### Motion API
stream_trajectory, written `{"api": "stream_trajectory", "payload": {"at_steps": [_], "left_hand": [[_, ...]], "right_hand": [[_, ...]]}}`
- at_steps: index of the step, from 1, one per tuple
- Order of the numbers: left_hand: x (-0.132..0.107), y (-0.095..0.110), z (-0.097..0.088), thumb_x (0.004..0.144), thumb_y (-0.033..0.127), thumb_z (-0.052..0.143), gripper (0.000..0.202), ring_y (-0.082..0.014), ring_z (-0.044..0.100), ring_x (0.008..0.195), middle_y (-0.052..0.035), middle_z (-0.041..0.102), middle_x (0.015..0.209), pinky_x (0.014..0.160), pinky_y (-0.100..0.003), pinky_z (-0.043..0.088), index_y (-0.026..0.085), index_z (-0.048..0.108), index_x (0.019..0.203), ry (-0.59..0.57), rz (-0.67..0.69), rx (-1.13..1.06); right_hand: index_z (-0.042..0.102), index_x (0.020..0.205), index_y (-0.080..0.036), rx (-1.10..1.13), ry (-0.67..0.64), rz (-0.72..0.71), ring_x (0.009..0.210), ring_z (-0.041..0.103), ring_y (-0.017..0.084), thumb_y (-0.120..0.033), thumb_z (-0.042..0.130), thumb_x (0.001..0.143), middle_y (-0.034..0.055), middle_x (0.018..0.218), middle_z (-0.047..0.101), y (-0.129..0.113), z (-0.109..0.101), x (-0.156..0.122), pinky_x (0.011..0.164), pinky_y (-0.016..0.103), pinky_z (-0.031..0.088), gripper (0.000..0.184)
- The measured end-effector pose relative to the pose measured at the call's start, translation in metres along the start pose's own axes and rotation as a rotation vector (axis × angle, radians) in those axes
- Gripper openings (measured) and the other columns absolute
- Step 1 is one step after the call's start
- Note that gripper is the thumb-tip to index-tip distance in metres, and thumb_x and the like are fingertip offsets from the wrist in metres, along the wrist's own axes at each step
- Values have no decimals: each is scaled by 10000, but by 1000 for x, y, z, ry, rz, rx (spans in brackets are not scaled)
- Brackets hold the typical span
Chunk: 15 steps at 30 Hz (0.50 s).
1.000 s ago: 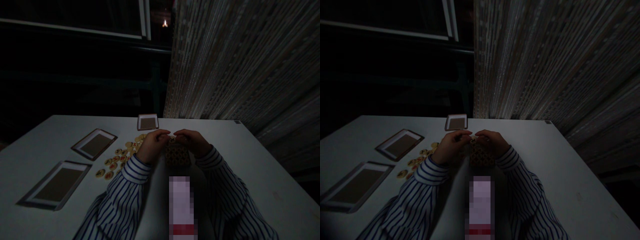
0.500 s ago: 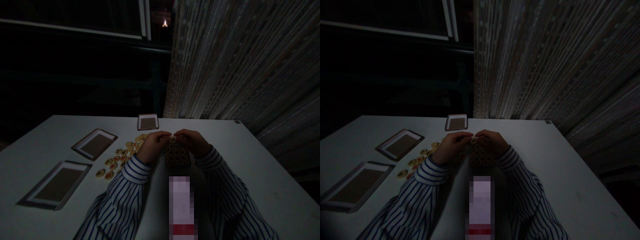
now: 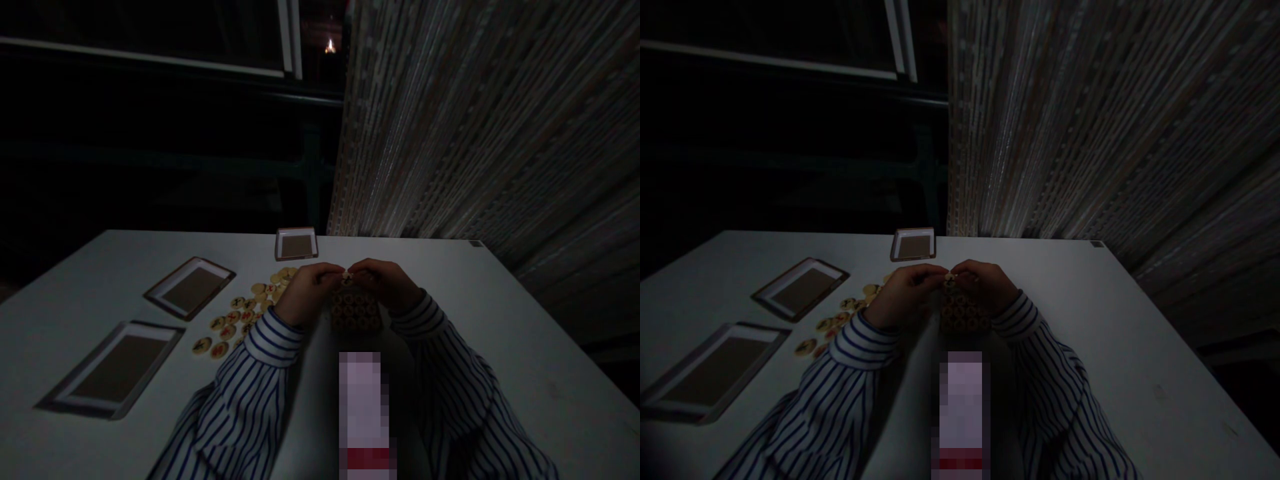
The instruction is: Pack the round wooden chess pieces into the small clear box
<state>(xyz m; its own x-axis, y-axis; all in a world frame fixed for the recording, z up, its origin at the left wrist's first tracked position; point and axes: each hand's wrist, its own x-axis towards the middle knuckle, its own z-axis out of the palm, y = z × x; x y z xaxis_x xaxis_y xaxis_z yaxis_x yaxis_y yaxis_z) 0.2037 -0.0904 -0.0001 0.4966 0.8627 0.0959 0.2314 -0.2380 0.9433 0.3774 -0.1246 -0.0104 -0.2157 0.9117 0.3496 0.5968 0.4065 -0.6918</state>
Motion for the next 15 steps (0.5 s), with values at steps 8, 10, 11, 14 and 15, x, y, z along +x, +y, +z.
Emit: {"api": "stream_trajectory", "payload": {"at_steps": [8,10,11,14,15], "left_hand": [[0,-2,0,699,254,545,212,-134,590,688,-22,656,729,617,-239,472,129,617,855,22,-35,-36],[-1,-1,1,701,252,541,234,-132,589,676,-21,653,723,611,-237,468,126,610,885,35,-60,-52],[-1,-1,1,702,251,539,244,-131,590,674,-21,651,723,614,-238,467,124,606,899,36,-67,-64],[-1,-1,0,703,251,536,262,-137,595,696,-26,653,735,642,-247,468,120,603,919,26,-73,-92],[0,-1,0,702,254,538,261,-139,596,707,-29,655,744,654,-251,469,119,605,915,21,-72,-93]], "right_hand": [[592,874,-150,27,28,37,705,594,120,-229,535,743,36,782,651,3,2,1,640,231,463,164],[589,885,-151,45,30,44,709,596,118,-231,535,743,36,788,652,2,3,1,645,230,465,172],[586,893,-152,53,30,47,711,597,118,-232,536,742,36,792,653,2,3,1,650,231,467,178],[581,911,-153,59,34,49,707,598,119,-239,547,733,40,805,655,2,4,1,649,236,471,200],[580,916,-153,53,35,44,705,597,119,-242,552,730,41,809,656,2,4,1,647,238,470,208]]}}
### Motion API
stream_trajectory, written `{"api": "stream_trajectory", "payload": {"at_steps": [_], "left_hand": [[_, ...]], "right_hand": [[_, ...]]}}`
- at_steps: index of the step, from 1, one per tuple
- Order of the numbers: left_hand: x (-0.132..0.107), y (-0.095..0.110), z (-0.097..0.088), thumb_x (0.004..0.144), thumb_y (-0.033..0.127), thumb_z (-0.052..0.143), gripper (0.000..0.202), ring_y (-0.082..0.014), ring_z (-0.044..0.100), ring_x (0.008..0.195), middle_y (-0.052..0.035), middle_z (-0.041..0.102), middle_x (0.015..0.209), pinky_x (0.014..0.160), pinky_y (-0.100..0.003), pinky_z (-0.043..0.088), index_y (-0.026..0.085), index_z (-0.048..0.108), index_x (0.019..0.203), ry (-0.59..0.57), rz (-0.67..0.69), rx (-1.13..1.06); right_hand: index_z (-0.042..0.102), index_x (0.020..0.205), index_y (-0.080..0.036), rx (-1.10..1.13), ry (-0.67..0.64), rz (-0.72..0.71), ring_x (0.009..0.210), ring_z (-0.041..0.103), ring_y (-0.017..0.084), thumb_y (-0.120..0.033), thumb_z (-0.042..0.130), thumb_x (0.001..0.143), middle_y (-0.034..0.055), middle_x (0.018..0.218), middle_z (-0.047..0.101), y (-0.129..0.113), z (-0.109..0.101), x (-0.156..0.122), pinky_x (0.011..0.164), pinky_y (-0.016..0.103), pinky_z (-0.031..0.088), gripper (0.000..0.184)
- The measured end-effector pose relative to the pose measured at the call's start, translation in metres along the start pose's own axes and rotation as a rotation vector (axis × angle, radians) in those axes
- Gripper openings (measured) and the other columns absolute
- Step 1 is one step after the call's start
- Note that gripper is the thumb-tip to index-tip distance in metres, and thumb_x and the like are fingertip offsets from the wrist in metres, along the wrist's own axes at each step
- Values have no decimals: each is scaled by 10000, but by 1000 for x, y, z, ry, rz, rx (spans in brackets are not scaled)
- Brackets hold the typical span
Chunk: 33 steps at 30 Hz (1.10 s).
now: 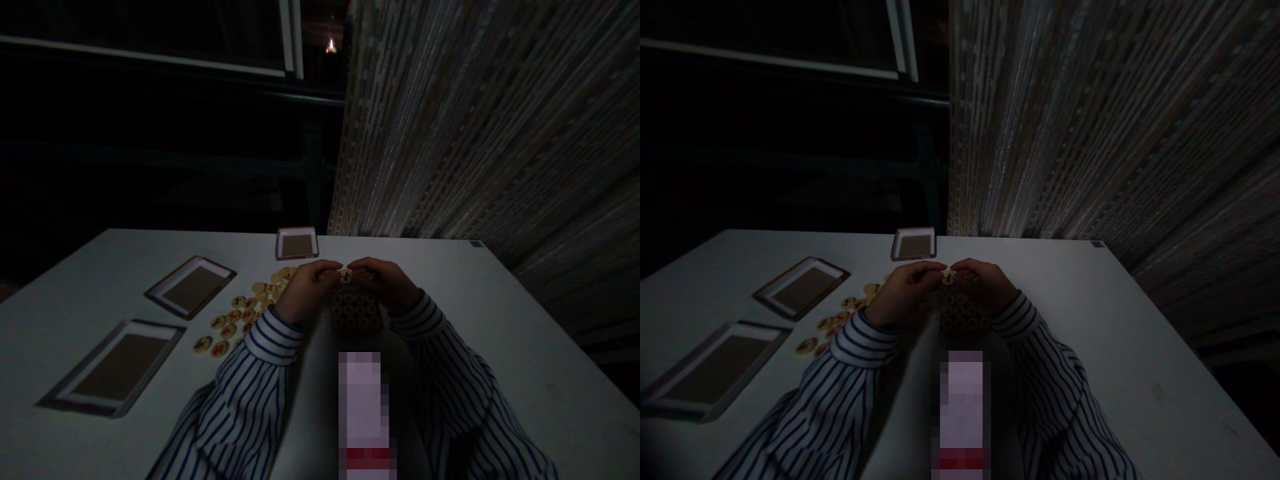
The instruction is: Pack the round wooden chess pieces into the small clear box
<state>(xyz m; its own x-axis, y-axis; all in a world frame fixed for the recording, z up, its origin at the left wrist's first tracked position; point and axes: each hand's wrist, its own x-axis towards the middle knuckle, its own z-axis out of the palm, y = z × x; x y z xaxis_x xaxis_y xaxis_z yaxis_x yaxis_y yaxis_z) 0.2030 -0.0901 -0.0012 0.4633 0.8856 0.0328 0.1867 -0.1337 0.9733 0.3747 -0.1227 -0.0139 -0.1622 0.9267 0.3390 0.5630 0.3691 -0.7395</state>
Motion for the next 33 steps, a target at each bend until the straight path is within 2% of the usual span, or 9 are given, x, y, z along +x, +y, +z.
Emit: {"api": "stream_trajectory", "payload": {"at_steps": [9,15,20,28,33], "left_hand": [[2,-2,0,703,256,540,209,-141,594,724,-38,657,778,679,-261,470,127,623,845,-19,36,7],[0,2,0,698,226,550,181,-131,591,715,-27,658,764,661,-244,471,129,619,834,-13,11,9],[0,2,0,701,216,543,156,-123,587,700,-15,656,742,652,-234,465,134,619,810,-26,0,-25],[3,-4,1,681,278,564,217,-145,590,701,-40,658,742,656,-264,462,118,622,817,-8,-1,-93],[5,-8,2,674,280,571,240,-150,592,721,-51,659,764,686,-274,460,111,629,834,12,7,-102]], "right_hand": [[586,910,-155,-39,-4,-19,654,574,105,-240,557,726,29,770,645,-4,0,-1,600,220,455,205],[589,912,-153,-80,12,-45,616,558,95,-225,552,725,21,750,637,-2,0,-1,561,205,442,204],[591,916,-161,-70,7,-33,652,573,107,-244,543,734,25,775,644,-1,-1,-1,595,219,453,206],[592,912,-166,-51,7,-9,703,589,122,-271,535,746,32,803,654,-4,-1,-1,642,238,463,205],[581,942,-168,-175,14,-77,655,567,108,-259,545,744,28,821,646,-6,0,0,610,225,446,221]]}}
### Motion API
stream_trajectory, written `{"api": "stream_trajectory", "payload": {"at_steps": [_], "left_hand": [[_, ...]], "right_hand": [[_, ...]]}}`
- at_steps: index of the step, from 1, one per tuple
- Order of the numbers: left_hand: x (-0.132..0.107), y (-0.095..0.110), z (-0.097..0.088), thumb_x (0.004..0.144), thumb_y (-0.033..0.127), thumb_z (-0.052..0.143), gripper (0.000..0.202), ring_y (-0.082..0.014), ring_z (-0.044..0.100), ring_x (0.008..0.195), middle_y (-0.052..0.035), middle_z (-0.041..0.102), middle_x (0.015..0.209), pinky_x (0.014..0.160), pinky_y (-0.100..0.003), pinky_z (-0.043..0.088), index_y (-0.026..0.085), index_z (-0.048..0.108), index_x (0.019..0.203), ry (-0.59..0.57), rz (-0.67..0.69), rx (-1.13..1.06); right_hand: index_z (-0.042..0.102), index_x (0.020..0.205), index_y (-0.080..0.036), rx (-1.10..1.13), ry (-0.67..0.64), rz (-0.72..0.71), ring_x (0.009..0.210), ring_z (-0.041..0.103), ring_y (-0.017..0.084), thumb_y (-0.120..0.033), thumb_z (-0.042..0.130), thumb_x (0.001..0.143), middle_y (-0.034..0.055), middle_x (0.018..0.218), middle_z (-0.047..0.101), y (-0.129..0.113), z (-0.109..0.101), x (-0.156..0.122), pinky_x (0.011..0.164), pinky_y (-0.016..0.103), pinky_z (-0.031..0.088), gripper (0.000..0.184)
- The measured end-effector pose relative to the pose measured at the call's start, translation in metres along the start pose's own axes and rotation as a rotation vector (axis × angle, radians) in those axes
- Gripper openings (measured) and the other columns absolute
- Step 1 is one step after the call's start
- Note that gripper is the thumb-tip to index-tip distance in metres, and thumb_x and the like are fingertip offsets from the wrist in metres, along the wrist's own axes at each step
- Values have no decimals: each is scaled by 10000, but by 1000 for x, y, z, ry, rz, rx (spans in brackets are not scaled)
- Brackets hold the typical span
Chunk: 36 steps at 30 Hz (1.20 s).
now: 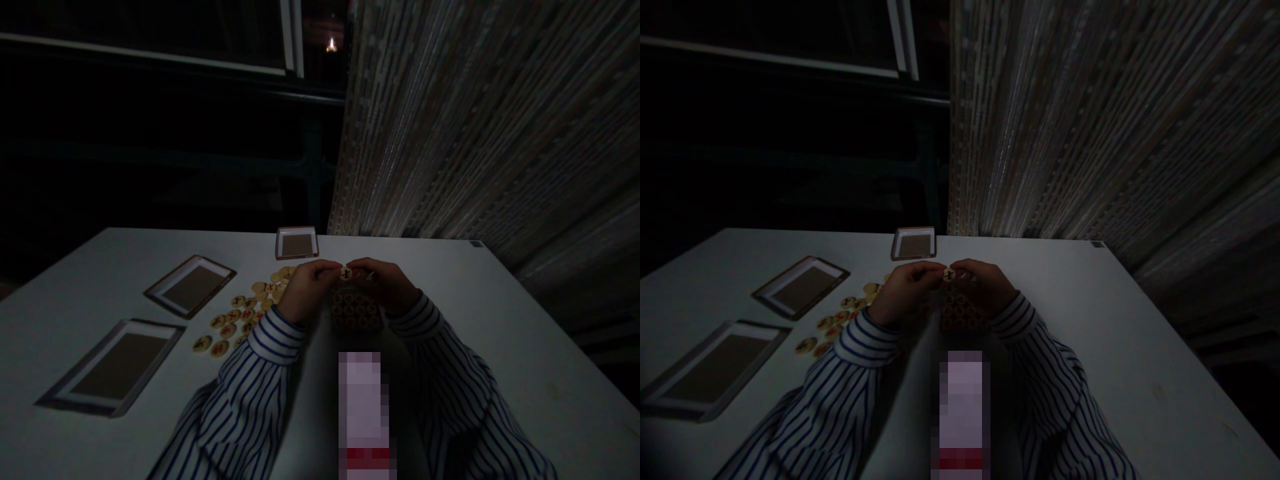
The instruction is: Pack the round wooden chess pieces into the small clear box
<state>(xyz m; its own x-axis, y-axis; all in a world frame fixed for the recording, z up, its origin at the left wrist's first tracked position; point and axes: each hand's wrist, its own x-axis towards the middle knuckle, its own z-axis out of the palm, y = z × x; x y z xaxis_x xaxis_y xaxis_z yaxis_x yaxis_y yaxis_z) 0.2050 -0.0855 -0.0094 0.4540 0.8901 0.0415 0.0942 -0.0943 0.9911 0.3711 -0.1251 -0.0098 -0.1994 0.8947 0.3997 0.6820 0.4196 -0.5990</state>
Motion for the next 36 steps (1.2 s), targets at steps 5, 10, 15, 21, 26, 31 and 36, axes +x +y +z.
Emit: {"api": "stream_trajectory", "payload": {"at_steps": [5,10,15,21,26,31,36], "left_hand": [[1,-2,0,679,275,565,240,-137,584,702,-42,648,742,672,-259,456,105,621,840,19,6,7],[0,0,-1,664,263,577,228,-141,586,698,-44,649,741,679,-268,460,106,617,824,34,-7,23],[0,1,0,680,263,556,217,-151,594,710,-50,653,754,677,-273,468,108,615,820,32,-1,85],[5,-14,-4,726,289,501,282,-173,598,767,-74,656,825,709,-291,465,118,607,924,55,88,342],[7,-20,-8,753,302,466,318,-190,586,868,-87,651,918,787,-304,442,136,598,990,95,130,576],[6,-19,-8,778,280,432,326,-199,571,927,-100,638,981,844,-314,414,129,589,1020,54,117,713],[7,-25,-5,772,236,440,326,-197,556,962,-103,626,1019,863,-310,401,136,574,1052,4,85,793]], "right_hand": [[579,953,-153,-181,25,-96,702,556,133,-295,577,733,59,849,628,3,4,0,658,253,432,262],[570,975,-154,-262,21,-121,730,546,145,-354,558,747,65,845,619,6,7,1,674,264,418,303],[570,987,-161,-309,-29,-145,761,544,160,-382,504,781,71,846,625,6,6,1,688,271,407,308],[575,994,-162,-420,-70,-84,808,542,174,-368,490,786,78,897,626,11,8,0,734,284,394,304],[587,981,-142,-463,-139,-28,819,550,173,-322,505,777,88,889,627,22,11,1,747,281,395,285],[594,989,-142,-526,-246,54,842,564,180,-302,492,779,93,918,636,25,13,3,748,273,395,283],[602,966,-161,-564,-313,109,854,575,188,-310,463,792,90,935,640,25,14,4,729,266,398,268]]}}
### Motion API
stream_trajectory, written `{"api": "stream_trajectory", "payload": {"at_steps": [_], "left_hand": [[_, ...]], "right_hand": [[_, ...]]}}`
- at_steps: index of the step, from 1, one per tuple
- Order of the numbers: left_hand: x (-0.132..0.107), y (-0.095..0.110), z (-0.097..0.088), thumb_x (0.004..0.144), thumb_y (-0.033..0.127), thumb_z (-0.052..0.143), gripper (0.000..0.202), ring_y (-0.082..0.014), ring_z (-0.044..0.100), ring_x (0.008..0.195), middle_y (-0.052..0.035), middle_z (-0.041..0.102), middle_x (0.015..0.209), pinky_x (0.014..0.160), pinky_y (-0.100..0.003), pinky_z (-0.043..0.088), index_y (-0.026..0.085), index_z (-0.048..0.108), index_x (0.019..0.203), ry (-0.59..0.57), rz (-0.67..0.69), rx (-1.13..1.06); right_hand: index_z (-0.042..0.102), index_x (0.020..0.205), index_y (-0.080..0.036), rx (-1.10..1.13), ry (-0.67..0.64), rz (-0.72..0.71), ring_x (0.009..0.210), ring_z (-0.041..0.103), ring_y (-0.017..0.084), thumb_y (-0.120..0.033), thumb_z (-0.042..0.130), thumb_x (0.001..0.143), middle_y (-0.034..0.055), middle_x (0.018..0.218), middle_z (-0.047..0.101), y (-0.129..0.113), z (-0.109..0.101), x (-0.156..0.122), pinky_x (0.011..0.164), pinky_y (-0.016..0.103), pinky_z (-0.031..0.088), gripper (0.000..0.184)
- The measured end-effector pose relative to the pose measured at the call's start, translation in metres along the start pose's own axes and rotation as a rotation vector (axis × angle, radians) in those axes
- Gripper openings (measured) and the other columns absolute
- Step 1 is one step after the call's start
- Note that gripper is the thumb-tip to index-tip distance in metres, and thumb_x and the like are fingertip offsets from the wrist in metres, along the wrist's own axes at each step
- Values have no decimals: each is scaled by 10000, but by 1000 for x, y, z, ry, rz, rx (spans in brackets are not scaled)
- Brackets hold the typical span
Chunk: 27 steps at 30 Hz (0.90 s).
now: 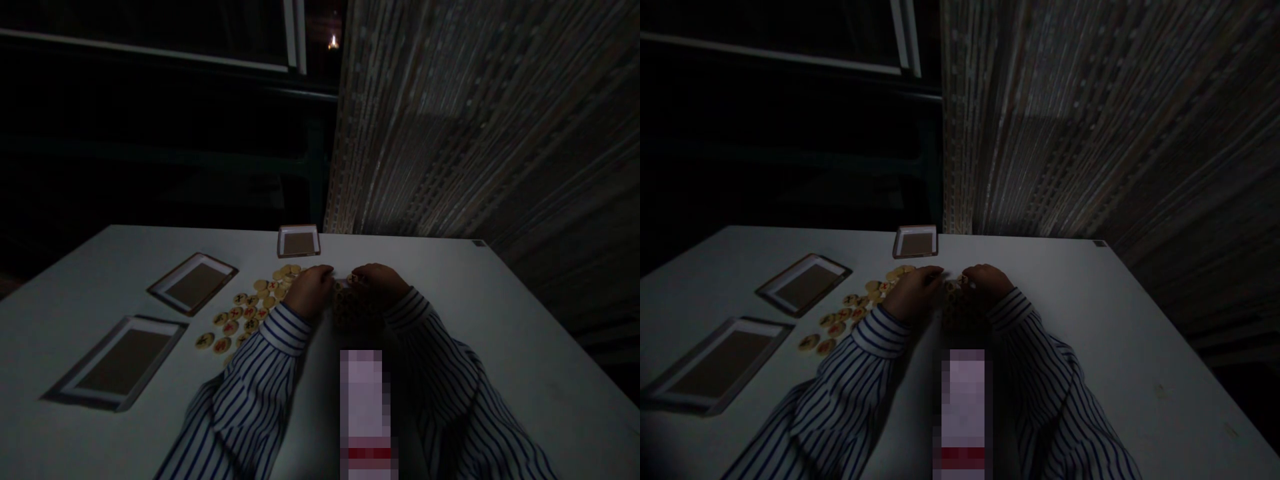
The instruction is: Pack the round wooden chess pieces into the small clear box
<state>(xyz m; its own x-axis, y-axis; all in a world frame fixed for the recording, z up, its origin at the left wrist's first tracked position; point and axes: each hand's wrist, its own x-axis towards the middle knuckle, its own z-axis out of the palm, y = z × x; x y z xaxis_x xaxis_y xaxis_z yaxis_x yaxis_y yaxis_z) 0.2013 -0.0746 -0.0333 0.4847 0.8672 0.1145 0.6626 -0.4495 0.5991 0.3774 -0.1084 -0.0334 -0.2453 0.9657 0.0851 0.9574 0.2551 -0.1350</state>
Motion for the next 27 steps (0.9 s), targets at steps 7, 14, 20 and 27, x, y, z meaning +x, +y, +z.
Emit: {"api": "stream_trajectory", "payload": {"at_steps": [7,14,20,27], "left_hand": [[3,-5,9,761,184,425,344,-192,545,989,-116,612,1045,877,-299,395,122,560,1071,-33,25,26],[1,-3,11,776,198,408,348,-209,539,1004,-133,602,1059,881,-308,388,107,556,1078,-78,41,31],[1,-6,15,791,211,394,320,-204,557,962,-128,616,1024,849,-307,408,118,575,1037,-98,84,-3],[3,-11,21,798,201,391,306,-182,556,954,-99,619,1019,855,-295,409,130,569,1036,-109,115,21]], "right_hand": [[600,961,-191,-69,-83,28,825,590,184,-309,443,784,68,919,650,2,5,2,667,248,404,264],[590,972,-195,-129,-159,55,834,595,216,-335,426,775,79,921,651,4,8,2,630,269,414,292],[589,985,-205,-167,-179,91,835,598,222,-359,431,776,87,925,650,2,10,2,616,270,426,304],[584,1014,-204,-205,-239,131,848,599,223,-347,392,796,93,936,648,-7,6,3,664,294,441,324]]}}
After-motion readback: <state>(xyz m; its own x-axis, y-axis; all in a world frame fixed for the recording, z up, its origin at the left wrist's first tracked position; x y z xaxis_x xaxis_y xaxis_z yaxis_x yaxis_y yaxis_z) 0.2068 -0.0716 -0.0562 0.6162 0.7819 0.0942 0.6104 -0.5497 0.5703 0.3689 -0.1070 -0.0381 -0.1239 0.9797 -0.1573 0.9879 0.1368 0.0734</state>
